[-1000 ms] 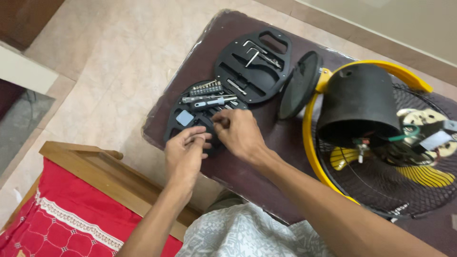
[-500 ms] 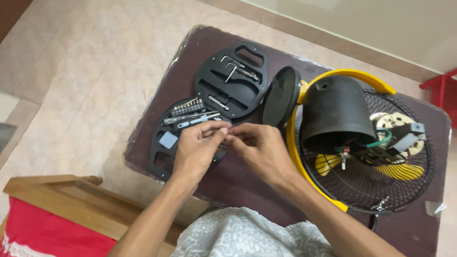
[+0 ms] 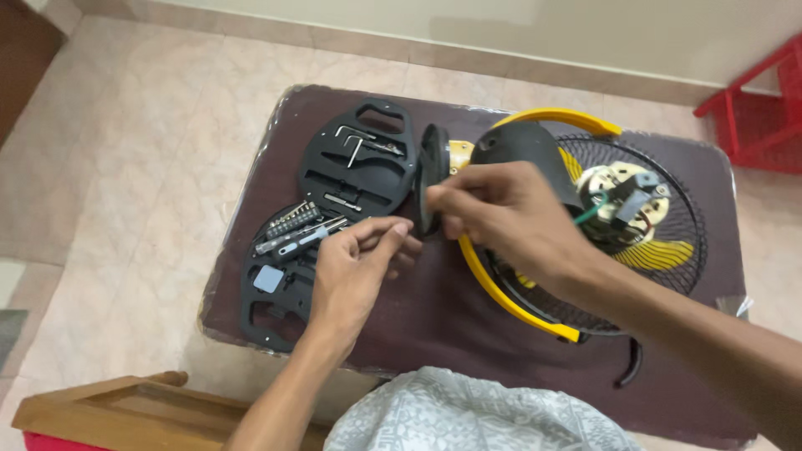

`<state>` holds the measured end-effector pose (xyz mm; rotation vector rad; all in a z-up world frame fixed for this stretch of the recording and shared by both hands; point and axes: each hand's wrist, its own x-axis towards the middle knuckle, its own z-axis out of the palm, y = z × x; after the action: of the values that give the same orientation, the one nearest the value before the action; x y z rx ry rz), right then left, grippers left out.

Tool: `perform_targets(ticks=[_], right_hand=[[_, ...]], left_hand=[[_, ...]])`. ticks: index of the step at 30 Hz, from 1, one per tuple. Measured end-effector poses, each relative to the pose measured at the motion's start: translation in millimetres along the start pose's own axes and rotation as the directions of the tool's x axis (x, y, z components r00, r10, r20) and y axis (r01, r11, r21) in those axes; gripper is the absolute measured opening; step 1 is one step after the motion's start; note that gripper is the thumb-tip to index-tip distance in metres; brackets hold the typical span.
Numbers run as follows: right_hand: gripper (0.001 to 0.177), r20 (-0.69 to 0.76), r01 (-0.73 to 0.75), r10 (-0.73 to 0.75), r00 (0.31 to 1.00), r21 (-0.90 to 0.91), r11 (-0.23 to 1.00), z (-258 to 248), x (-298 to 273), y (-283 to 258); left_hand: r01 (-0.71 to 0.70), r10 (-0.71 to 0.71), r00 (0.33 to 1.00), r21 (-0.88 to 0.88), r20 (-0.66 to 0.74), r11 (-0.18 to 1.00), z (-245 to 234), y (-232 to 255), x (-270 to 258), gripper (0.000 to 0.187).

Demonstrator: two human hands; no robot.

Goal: The person assembles a small yellow and black desk fan on a table. They attach the front grille, secure it with pliers, connect the motor housing, and reattach the rear cover. Tools and parts are handled one at a time.

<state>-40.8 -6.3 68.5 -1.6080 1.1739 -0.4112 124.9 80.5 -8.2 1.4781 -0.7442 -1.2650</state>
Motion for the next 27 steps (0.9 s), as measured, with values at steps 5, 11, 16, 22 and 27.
perform_targets(ticks=[5, 11, 16, 22, 27], right_hand=[[0.031, 0.115, 0.029, -0.049, 0.992, 0.168, 0.985, 13, -3, 11], [0.026, 0.068, -0.169, 0.155, 0.986, 0.321, 0.932, 23, -28, 32], [0.024, 0.029, -0.222, 0.227, 0.974, 0.362, 0.906, 13, -42, 52], [0.026, -0.134, 0.014, 0.033, 0.99, 0.33, 0.944, -27, -72, 73], [0.021, -0.466, -0.051, 0.136, 0.874, 0.19, 0.98, -60, -99, 96]], left_hand=[[-0.003, 0.001, 0.997, 0.022, 0.074, 1.0, 6, -3, -5, 0.023], [-0.035, 0.031, 0.997, 0.058, 0.074, 0.998, 21, 3, 4, 0.025], [-0.03, 0.02, 0.995, 0.098, 0.096, 0.995, 39, 8, 5, 0.029], [-0.074, 0.062, 0.995, 0.159, 0.08, 0.984, 60, 26, 5, 0.026], [-0.339, 0.31, 0.94, 0.31, 0.139, 0.888, 81, 43, 6, 0.025]])
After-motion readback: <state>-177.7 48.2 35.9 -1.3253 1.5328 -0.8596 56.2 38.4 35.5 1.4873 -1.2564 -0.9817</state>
